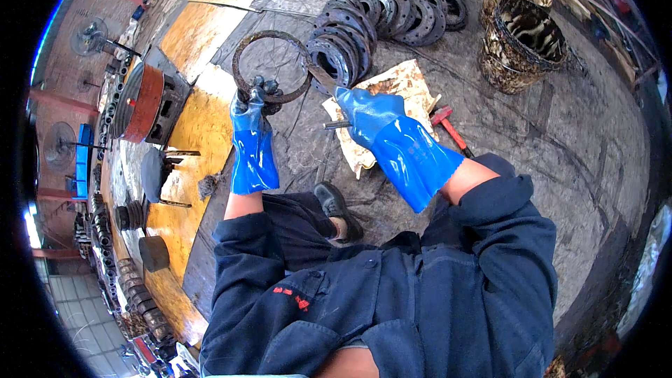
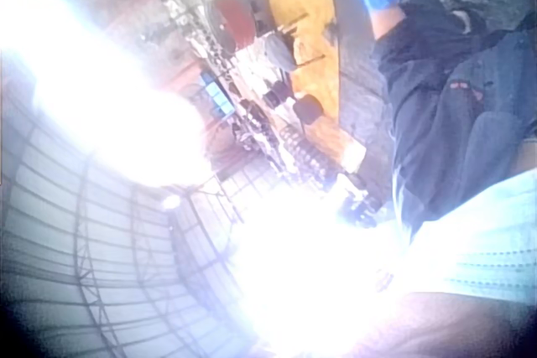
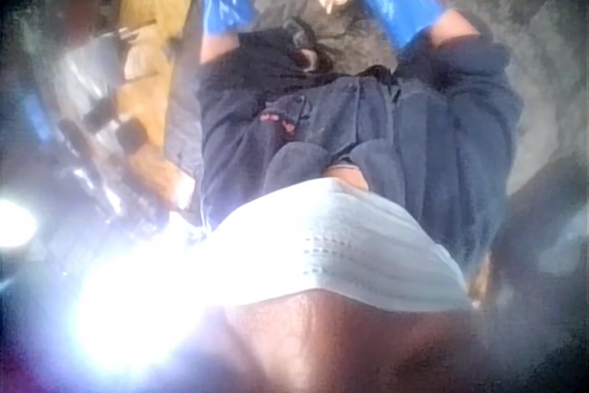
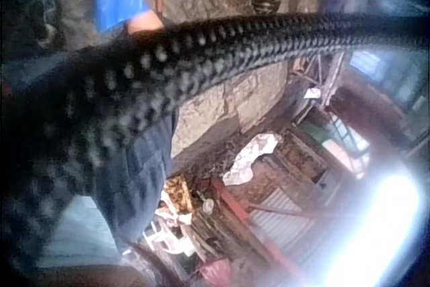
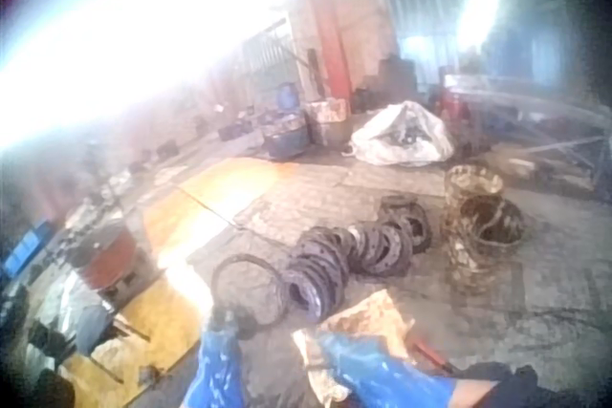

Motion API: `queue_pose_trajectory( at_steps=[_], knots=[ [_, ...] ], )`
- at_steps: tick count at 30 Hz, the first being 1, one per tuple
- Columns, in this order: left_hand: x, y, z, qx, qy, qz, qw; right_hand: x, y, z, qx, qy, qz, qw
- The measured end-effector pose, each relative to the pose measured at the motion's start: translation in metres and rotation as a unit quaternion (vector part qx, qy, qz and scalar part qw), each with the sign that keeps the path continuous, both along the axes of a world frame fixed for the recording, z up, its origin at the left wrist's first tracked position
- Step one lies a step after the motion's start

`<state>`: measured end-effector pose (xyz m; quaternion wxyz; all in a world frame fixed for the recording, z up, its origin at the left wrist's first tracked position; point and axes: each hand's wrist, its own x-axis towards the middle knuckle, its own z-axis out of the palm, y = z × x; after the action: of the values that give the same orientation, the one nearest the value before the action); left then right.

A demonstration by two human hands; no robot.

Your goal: The person cleans a metal ring using a metal tool and a hammer to remove debris, while wearing blue gloves on a fabrication floor.

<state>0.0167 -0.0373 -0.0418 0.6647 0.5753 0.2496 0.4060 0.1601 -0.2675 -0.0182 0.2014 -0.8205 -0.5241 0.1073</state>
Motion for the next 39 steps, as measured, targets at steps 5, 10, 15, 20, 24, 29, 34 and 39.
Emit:
queue_pose_trajectory(
  at_steps=[5, 10, 15, 20, 24, 29, 34, 39],
  knots=[
    [-0.009, 0.0, 0.004, -0.031, -0.022, -0.041, 0.998, 0.01, -0.001, -0.003, 0.003, -0.077, 0.027, 0.997],
    [-0.015, 0.0, 0.008, -0.097, -0.018, -0.045, 0.994, 0.041, -0.01, -0.019, 0.092, -0.134, 0.083, 0.983],
    [-0.026, 0.0, 0.017, -0.155, 0.003, -0.058, 0.986, 0.052, -0.011, -0.002, 0.047, -0.171, 0.111, 0.978],
    [-0.031, -0.003, 0.022, -0.185, 0.023, -0.101, 0.977, 0.069, -0.02, -0.014, 0.064, -0.183, 0.143, 0.97],
    [-0.045, 0.007, 0.018, -0.241, 0.011, -0.1, 0.965, 0.07, -0.02, -0.019, 0.094, -0.162, 0.148, 0.971],
    [-0.051, 0.002, 0.023, -0.281, 0.026, -0.113, 0.953, 0.071, -0.033, -0.011, 0.105, -0.259, 0.196, 0.94],
    [-0.063, 0.005, 0.016, -0.274, 0.044, -0.175, 0.945, 0.073, -0.04, -0.005, 0.113, -0.256, 0.226, 0.933],
    [-0.065, 0.003, 0.021, -0.282, 0.094, -0.234, 0.926, 0.07, -0.047, 0.006, 0.071, -0.27, 0.238, 0.93]
  ],
)
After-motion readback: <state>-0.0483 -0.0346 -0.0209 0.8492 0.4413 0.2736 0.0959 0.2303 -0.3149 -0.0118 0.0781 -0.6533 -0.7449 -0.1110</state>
